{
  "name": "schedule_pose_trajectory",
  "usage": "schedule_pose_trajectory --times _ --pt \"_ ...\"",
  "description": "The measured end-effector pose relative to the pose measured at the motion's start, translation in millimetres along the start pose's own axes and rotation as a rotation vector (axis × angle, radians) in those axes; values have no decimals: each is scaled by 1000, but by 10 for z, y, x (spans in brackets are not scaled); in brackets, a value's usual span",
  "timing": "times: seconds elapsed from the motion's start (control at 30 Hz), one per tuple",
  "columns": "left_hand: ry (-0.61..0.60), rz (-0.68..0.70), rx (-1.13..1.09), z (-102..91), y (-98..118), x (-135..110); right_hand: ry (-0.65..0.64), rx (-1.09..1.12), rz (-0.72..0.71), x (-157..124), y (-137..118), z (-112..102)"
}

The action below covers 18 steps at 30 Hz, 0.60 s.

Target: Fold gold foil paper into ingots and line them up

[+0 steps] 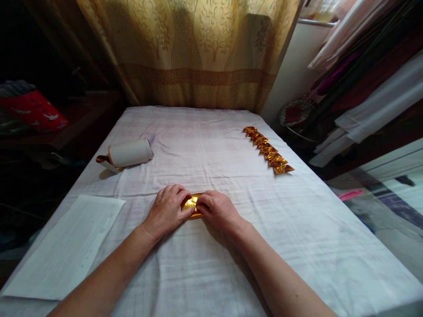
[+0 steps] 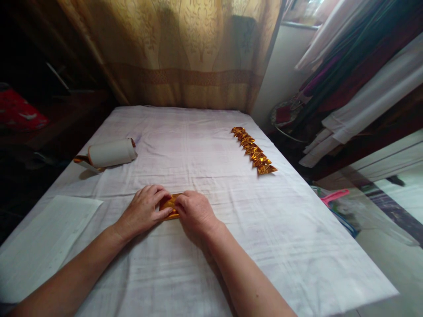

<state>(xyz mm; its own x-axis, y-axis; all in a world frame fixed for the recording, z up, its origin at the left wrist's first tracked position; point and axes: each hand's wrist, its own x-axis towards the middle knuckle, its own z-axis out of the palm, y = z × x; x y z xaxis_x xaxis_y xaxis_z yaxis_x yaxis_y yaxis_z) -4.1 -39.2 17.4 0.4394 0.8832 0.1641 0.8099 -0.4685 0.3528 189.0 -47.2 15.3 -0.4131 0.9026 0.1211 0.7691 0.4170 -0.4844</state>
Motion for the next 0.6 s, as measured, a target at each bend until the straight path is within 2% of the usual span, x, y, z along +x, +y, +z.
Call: schedule_pose_trajectory --times 0.1,0.43,0.6 --pt "3 1 -13 5 -2 -11 -16 -5 28 -23 -1 5" --pt "-48 24 3 -43 16 -33 57 -30 13 -127 -27 45" --pt "-40 29 9 -22 0 -45 62 -14 13 -188 36 25"
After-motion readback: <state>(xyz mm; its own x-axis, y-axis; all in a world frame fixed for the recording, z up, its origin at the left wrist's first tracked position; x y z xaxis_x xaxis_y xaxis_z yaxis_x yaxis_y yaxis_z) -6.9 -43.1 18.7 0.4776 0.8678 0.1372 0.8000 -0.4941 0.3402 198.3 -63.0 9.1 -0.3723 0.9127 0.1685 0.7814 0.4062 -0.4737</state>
